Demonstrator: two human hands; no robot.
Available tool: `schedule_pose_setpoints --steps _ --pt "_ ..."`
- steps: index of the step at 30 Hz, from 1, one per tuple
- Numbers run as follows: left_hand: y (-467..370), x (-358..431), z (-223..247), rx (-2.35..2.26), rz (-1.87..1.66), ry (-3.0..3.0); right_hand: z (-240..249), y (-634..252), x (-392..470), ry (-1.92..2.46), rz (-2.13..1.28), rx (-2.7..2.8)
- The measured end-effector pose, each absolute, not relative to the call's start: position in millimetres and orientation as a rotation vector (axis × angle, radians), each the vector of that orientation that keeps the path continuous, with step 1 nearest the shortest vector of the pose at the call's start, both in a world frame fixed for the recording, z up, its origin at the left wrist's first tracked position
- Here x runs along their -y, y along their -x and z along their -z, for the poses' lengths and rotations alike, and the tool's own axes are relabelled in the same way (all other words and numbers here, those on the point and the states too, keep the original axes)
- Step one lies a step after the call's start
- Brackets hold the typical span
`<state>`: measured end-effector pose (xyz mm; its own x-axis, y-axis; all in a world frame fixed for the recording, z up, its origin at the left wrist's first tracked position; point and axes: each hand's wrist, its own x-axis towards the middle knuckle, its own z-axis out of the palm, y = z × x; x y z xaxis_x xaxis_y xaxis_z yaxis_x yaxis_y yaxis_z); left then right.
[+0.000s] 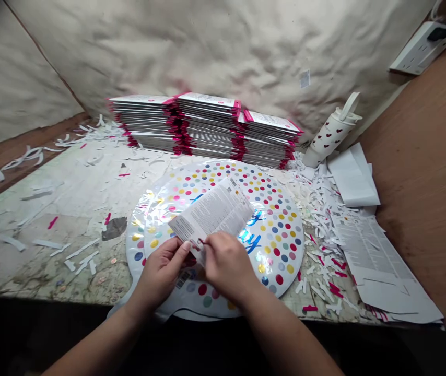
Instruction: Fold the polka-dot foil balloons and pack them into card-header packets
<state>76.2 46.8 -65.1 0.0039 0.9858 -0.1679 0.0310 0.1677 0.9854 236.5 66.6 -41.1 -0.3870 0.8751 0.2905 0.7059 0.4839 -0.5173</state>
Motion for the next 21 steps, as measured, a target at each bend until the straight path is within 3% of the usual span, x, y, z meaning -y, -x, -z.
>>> schedule_pose_setpoints --steps 3,6,8,11,14,18,21 --pt "-67 -52 58 -1.346 -1.105 -1.121 33 -276 -73 1.401 -0.626 2.284" --pt "-64 -56 36 -1.513 -1.028 -1.464 14 -302 -73 1.585 -0.204 2.172" --pt "-66 -59 14 -1.509 -0.91 -1.85 -5 -304 -72 1.457 -0.016 1.986" --pt "-69 -66 -20 -1.226 -0.813 -2.315 -28 -293 -76 1.041 -0.301 1.988" --pt "-61 -78 -39 -1.11 -1.031 -2.158 -33 -284 -90 0.814 -0.673 1.715" --pt "-39 -98 -49 -1.035 -1.074 -2.18 -12 -289 -116 0.743 -0.865 1.395" --pt "-27 -129 -66 -1.258 -1.48 -2.661 13 -305 -132 0.83 -0.865 1.4"
